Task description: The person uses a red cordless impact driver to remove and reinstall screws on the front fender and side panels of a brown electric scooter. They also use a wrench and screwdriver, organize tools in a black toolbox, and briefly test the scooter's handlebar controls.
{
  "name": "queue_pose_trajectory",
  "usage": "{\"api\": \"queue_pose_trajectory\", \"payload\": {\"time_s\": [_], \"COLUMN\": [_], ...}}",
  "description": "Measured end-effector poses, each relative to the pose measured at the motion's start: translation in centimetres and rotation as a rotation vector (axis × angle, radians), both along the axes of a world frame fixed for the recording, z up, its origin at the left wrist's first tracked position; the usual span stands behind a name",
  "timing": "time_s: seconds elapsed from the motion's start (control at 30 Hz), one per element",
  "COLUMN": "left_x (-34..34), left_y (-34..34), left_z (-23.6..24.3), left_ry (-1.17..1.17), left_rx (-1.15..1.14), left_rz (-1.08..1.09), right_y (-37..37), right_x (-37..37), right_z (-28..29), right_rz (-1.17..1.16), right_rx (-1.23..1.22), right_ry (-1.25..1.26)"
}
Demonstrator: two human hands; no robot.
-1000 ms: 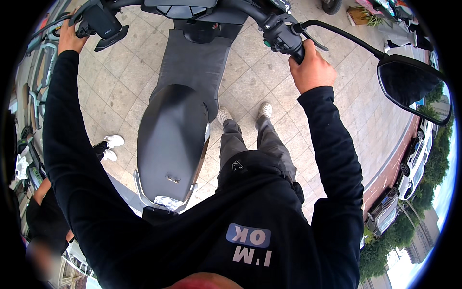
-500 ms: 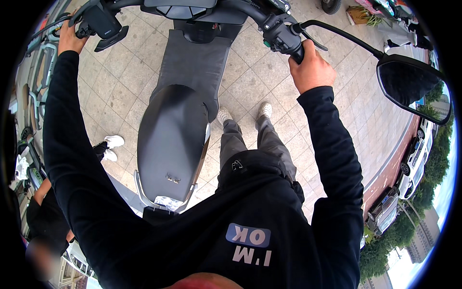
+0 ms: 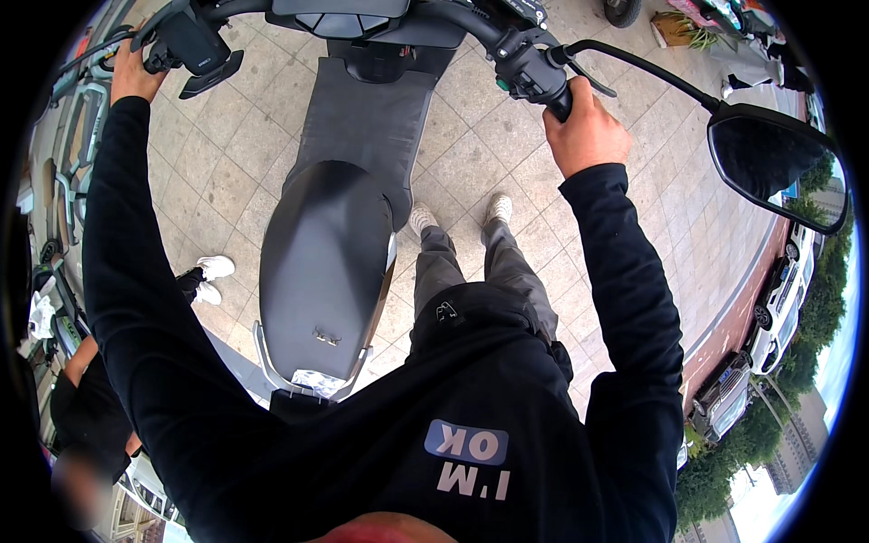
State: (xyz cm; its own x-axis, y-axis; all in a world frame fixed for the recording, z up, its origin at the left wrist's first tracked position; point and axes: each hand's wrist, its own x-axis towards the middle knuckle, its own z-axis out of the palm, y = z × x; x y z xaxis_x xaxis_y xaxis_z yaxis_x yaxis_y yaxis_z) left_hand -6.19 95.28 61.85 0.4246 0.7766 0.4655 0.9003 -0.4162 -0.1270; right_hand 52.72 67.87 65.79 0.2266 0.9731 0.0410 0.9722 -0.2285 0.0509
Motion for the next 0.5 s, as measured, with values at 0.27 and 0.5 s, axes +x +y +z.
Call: {"api": "queue_pose_trajectory", "payload": {"time_s": [0.27, 0.5], "left_x": [0.81, 0.14], "left_y": [-0.05, 0.19], "left_z": [0.91, 0.64], "left_ry": [-0.013, -0.009], "left_rx": [0.009, -0.004], "left_rz": [-0.058, -0.038], "right_y": [-0.13, -0.11], "right_x": [0.23, 0.11], "right_z": [0.12, 0.2], "right_rz": [0.001, 0.006], "right_rx": [0.022, 0.016], "right_ry": [0.018, 0.001]}}
